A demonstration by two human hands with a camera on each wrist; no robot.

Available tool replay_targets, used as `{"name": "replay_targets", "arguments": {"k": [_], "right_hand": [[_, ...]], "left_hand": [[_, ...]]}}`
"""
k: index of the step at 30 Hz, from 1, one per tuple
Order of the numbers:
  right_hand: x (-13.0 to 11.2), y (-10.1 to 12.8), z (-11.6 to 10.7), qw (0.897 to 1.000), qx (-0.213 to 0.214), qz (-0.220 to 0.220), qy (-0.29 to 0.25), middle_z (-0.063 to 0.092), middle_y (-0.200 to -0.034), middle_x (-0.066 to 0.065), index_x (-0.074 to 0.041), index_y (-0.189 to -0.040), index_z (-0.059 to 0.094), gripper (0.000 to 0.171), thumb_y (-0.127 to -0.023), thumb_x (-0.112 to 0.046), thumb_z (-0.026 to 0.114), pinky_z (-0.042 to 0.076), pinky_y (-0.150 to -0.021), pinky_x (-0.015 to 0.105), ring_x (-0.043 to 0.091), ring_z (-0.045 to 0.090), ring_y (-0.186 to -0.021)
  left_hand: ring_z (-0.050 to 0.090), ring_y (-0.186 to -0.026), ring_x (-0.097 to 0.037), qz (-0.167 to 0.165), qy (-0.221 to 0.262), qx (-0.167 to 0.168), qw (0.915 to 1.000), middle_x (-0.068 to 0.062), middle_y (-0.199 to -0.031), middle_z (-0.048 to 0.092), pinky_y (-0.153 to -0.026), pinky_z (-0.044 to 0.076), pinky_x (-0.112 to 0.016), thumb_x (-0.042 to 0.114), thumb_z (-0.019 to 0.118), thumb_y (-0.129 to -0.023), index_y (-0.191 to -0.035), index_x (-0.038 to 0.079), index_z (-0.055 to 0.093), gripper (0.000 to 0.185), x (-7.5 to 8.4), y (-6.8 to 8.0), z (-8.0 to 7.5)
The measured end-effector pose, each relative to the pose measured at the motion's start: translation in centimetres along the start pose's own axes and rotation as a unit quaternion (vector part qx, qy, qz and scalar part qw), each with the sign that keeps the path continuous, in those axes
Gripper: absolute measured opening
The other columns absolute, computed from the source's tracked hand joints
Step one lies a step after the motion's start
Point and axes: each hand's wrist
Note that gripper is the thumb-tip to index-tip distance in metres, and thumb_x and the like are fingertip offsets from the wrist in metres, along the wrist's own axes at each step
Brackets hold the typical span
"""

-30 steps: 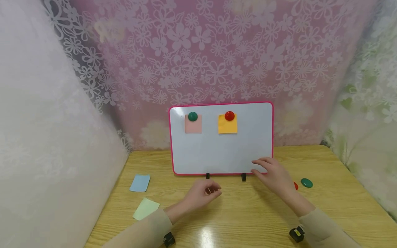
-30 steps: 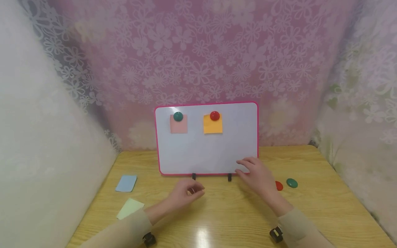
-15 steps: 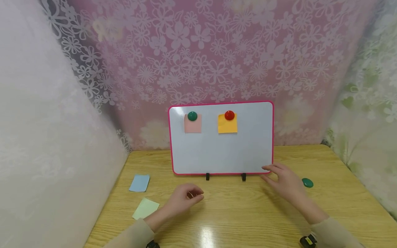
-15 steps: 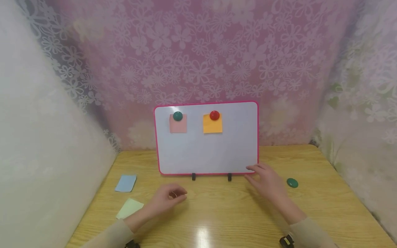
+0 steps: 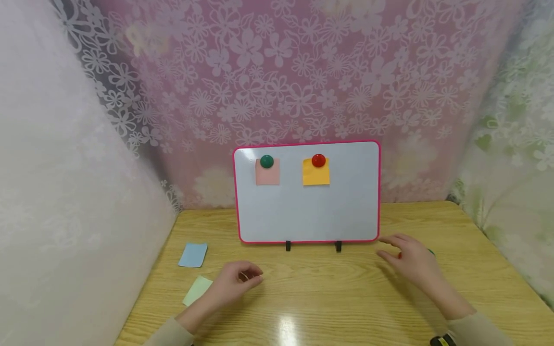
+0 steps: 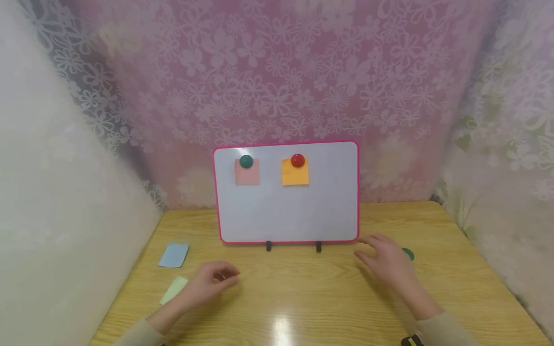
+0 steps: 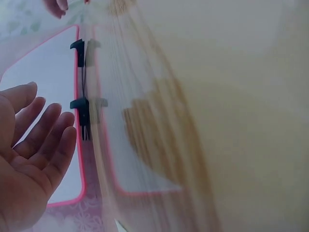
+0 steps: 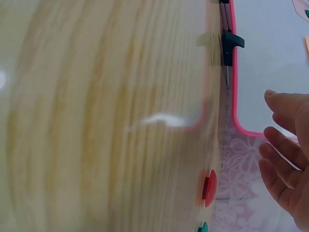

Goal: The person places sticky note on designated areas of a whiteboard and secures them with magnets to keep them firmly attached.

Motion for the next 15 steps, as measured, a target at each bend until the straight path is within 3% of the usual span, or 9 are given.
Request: {"name": "replay_targets", "arguments": {"k": [3,8,15], "right_hand": [[0.6,0.3,-0.1,1.0,-0.005,0.01,0.0,0.074,-0.123,0.014,-0.01,-0.127,0.078,0.039,-0.094,-0.029,0.086,0.059,-0.072,0.047,0.022,0.071,-0.082],[1.5,0.7,-0.3,0.999,-0.034,0.038,-0.002,0.072,-0.128,0.02,-0.007,-0.13,0.076,0.044,-0.096,-0.034,0.083,0.053,-0.091,0.067,0.048,0.066,-0.117],[2.8,1.3,-0.6,0.996,-0.068,0.056,-0.003,0.07,-0.128,0.025,-0.004,-0.132,0.074,0.048,-0.098,-0.037,0.081,0.054,-0.091,0.067,0.051,0.065,-0.117]], "left_hand": [[0.068,-0.092,-0.01,-0.004,-0.008,0.004,0.9999,0.012,-0.103,0.074,-0.079,0.059,-0.03,0.025,0.074,-0.104,-0.114,0.011,0.08,0.018,-0.2,0.6,-0.7],[0.069,-0.091,-0.01,-0.011,-0.015,0.017,0.9997,0.011,-0.102,0.075,-0.078,0.059,-0.03,0.022,0.076,-0.103,-0.111,0.011,0.08,0.014,-0.7,1.7,-1.6],[0.069,-0.09,-0.008,-0.027,-0.032,0.038,0.9984,0.008,-0.103,0.075,-0.077,0.059,-0.029,0.019,0.078,-0.102,-0.11,0.011,0.08,0.011,-1.8,3.1,-2.8]]}}
Point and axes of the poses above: each hand's wrist, its own y-axis away from the middle knuckle, its own z-axis out of the palm, x = y × z
